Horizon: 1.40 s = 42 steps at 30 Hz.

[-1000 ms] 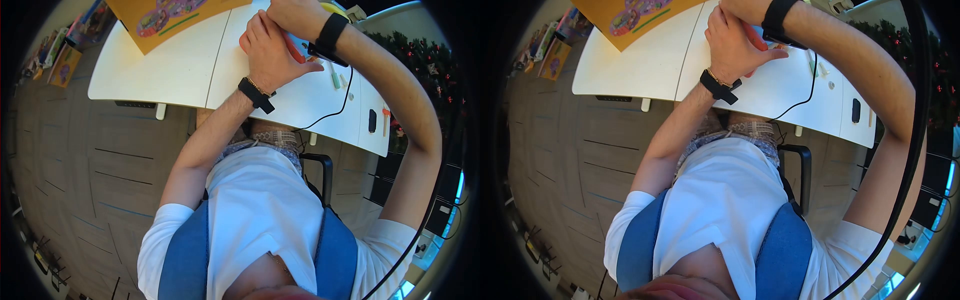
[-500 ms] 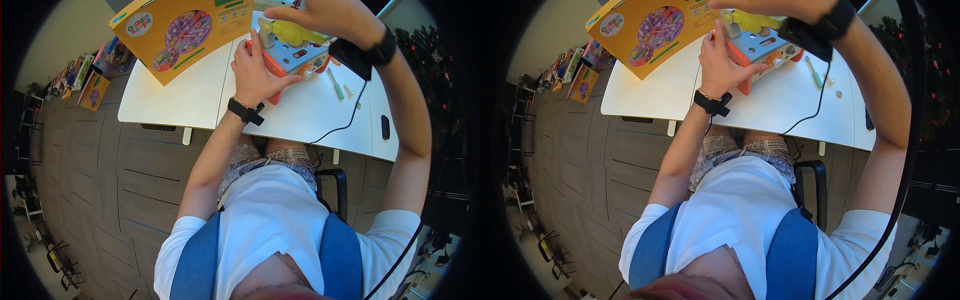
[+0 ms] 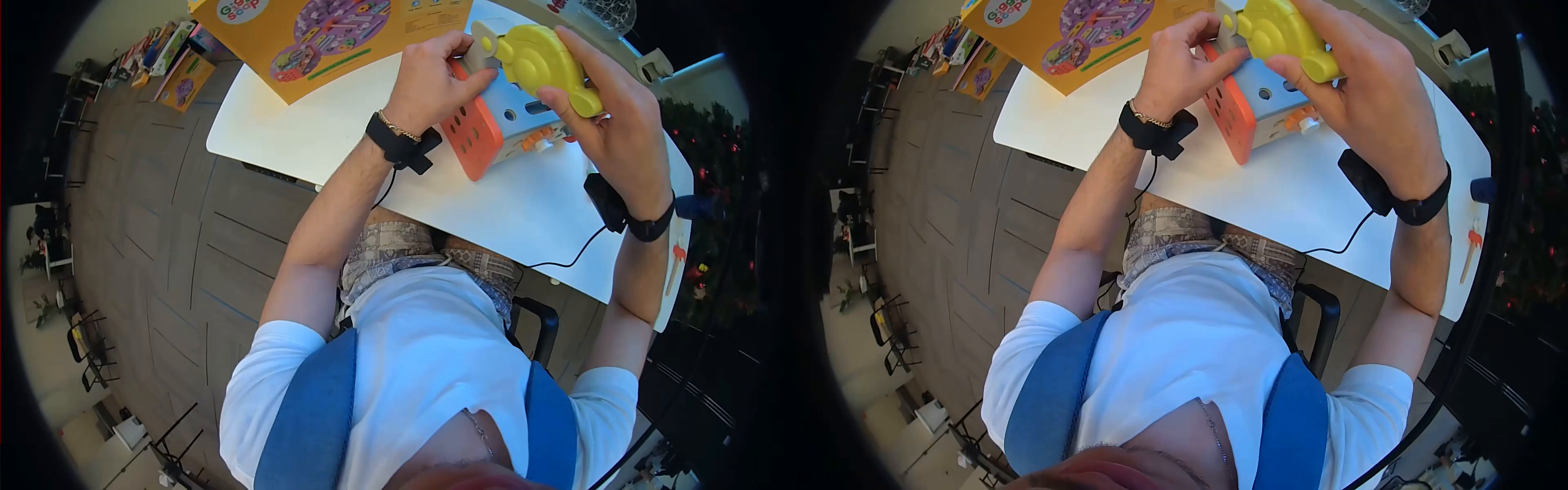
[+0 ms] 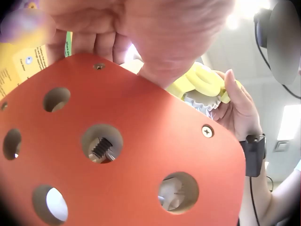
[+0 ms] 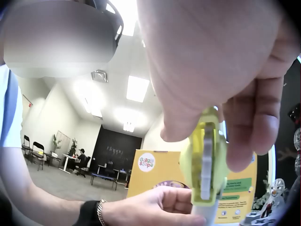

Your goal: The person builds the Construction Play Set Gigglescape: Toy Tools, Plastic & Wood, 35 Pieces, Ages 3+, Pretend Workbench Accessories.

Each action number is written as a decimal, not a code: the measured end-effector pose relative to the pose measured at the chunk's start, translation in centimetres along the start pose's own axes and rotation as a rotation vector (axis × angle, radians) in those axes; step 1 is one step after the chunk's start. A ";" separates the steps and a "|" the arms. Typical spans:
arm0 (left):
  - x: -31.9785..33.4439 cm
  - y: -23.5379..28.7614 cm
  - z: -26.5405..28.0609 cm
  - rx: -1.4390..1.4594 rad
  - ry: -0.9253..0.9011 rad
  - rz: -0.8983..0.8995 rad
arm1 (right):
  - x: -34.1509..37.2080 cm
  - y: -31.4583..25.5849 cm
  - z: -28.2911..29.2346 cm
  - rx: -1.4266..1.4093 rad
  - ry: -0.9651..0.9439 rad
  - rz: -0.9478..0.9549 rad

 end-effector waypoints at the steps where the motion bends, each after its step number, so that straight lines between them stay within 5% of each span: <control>1: 0.1 -0.2 -0.2 -0.010 -0.004 0.015 | -0.2 0.1 0.0 -0.012 -0.018 -0.023; 4: 0.3 -0.6 -0.4 0.038 0.011 0.019 | 2.4 0.1 -0.1 -0.130 -0.026 -0.195; 6: 0.5 -0.6 -0.4 0.067 0.037 0.005 | 6.0 1.2 0.3 0.013 0.033 -0.517; 8: 1.3 -0.4 -0.1 0.084 0.100 -0.006 | 10.7 1.5 -2.7 -0.140 -0.137 -0.707; 10: 2.2 -0.2 -0.8 0.133 0.124 -0.034 | 12.5 0.0 -7.2 -0.378 -0.169 -0.680; 12: 4.0 -1.6 -1.3 0.152 0.068 0.198 | 12.7 -1.4 -9.8 -0.329 -0.054 -0.501; 15: 6.2 2.0 0.5 0.093 0.064 0.021 | 14.4 -1.1 -10.7 -0.380 0.139 -0.624; 17: 6.9 0.8 -0.1 0.641 -0.101 0.249 | 15.5 -0.7 -10.4 -0.335 0.173 -0.662; 20: 4.0 -3.4 -2.0 0.697 -0.325 0.395 | 16.9 -0.6 -9.5 -0.258 0.206 -0.679; 27: -6.4 -6.2 -11.2 0.378 -0.355 0.082 | 18.3 0.9 -8.5 -0.083 0.454 -0.551; 30: -7.3 -8.1 -16.2 0.629 -0.595 0.095 | 18.2 1.3 -8.2 -0.145 0.482 -0.571; 36: -6.2 -9.2 -10.9 0.526 -0.381 0.033 | 18.6 4.9 -5.6 -0.171 0.415 -0.566; 38: -4.5 -10.6 -6.9 0.393 -0.244 0.118 | 21.0 7.7 -5.3 -0.162 0.509 -0.751; 41: -0.6 -10.6 -1.8 0.304 -0.135 0.245 | 22.0 9.8 -6.1 -0.279 0.584 -0.795; 42: 0.8 -8.6 -0.6 0.309 -0.127 0.242 | 21.4 9.9 -7.3 -0.546 0.630 -0.700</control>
Point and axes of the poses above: each hand's wrist, its own x-axis away from the middle knuckle, its own z-axis out of the back of the hand, y = z × x, the point moved 8 cm from there along -x, towards the middle knuckle, and after that the axes turned 5 degrees about -x, right-handed, at the moved point
